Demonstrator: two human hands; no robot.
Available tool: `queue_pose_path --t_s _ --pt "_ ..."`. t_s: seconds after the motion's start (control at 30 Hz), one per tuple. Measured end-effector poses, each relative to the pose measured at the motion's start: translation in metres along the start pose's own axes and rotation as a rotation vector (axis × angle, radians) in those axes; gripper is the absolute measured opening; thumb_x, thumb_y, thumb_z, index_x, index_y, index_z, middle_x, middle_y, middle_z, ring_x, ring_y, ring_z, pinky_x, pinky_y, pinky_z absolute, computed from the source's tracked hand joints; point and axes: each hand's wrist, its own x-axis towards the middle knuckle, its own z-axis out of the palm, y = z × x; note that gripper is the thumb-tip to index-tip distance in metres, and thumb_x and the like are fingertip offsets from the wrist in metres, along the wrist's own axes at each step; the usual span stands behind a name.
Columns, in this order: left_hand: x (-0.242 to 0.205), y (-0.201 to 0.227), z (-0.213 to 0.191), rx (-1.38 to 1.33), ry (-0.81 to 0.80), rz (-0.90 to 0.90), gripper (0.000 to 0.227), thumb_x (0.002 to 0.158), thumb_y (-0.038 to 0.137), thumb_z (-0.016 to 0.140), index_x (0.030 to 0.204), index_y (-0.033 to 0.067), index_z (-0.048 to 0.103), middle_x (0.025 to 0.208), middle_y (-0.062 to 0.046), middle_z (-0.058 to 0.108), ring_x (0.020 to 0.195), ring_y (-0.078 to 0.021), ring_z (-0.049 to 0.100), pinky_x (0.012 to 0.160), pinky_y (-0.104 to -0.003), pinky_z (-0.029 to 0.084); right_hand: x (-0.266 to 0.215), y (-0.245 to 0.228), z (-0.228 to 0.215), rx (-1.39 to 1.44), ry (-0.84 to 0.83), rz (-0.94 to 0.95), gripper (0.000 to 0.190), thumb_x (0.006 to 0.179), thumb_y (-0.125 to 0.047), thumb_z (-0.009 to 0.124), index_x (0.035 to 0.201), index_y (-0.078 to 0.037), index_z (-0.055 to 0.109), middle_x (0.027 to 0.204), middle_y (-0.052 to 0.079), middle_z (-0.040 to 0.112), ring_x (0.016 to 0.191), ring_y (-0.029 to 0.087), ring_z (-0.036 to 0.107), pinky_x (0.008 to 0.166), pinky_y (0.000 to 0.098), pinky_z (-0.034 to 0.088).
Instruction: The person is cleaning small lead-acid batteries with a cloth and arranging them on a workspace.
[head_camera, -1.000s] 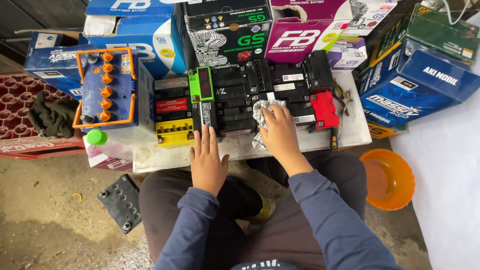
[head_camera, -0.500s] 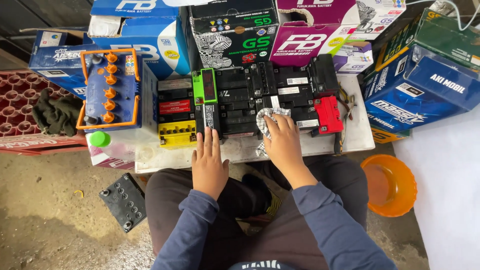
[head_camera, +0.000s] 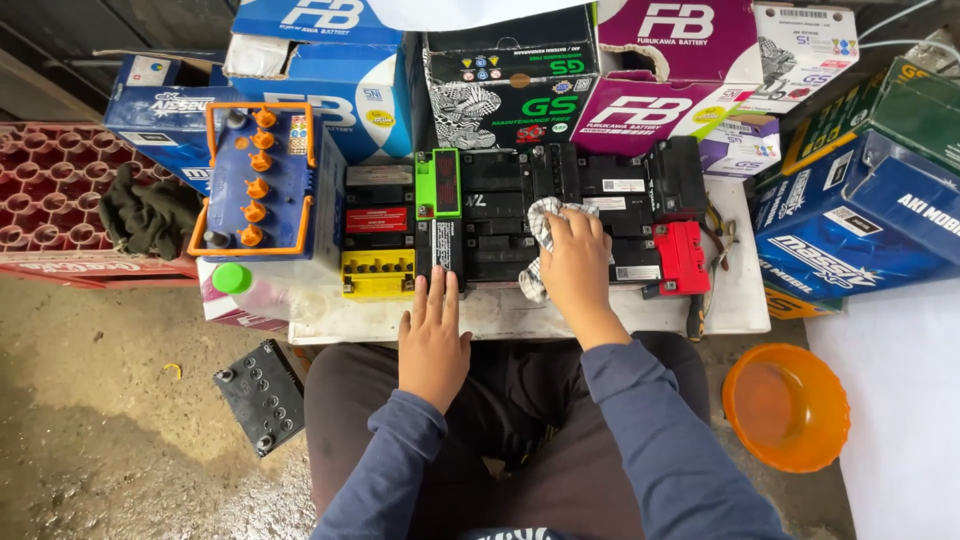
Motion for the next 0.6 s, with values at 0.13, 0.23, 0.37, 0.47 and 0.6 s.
queue_pose_path --t_s 0.13,0.23,0.37,0.47,0.6 --pt "0.0 -0.001 0.002 -0.003 0.01 0.022 0.098 0.092 0.034 0.069 0.167 0.0092 0.01 0.172 -0.016 0.009 0.157 -0.0379 0.014 0.11 -0.052 0.043 -0.034 -0.006 -0.024 0.03 -0.023 -0.033 0.04 0.088 -0.017 0.067 0.127 -0.012 0.069 0.126 0.009 0.063 0.125 0.03 0.054 0.097 0.047 0.049" --pt "0.001 -0.002 0.001 0.011 0.021 0.025 0.098 0.091 0.034 0.07 0.166 0.0092 0.011 0.172 -0.016 0.01 0.156 -0.0379 0.015 0.109 -0.051 0.044 -0.048 -0.005 -0.034 0.07 -0.068 -0.056 0.047 0.085 -0.016 0.071 0.132 -0.013 0.067 0.13 0.01 0.062 0.127 0.031 0.054 0.1 0.049 0.047" --pt "0.0 -0.003 0.002 0.025 0.024 0.033 0.099 0.09 0.035 0.071 0.166 0.0081 0.013 0.172 -0.017 0.012 0.156 -0.0385 0.017 0.108 -0.051 0.046 -0.028 -0.008 -0.033 0.137 -0.032 -0.071 0.046 0.085 -0.01 0.073 0.13 -0.006 0.067 0.13 0.016 0.063 0.134 0.036 0.052 0.111 0.0514 0.04" --pt "0.001 -0.004 0.0 0.034 0.01 0.036 0.099 0.09 0.036 0.07 0.166 0.0085 0.013 0.172 -0.017 0.012 0.156 -0.0385 0.017 0.107 -0.051 0.046 -0.012 -0.005 -0.018 0.174 0.019 -0.054 0.045 0.083 -0.007 0.075 0.128 -0.001 0.068 0.132 0.021 0.063 0.138 0.04 0.051 0.117 0.0506 0.037" --pt "0.001 -0.005 -0.004 0.048 0.003 0.043 0.1 0.089 0.038 0.071 0.166 0.0089 0.014 0.172 -0.016 0.014 0.156 -0.0378 0.019 0.107 -0.051 0.047 -0.021 -0.011 -0.025 0.199 -0.012 -0.024 0.046 0.085 -0.005 0.074 0.13 -0.001 0.067 0.134 0.021 0.063 0.136 0.038 0.054 0.118 0.0477 0.038"
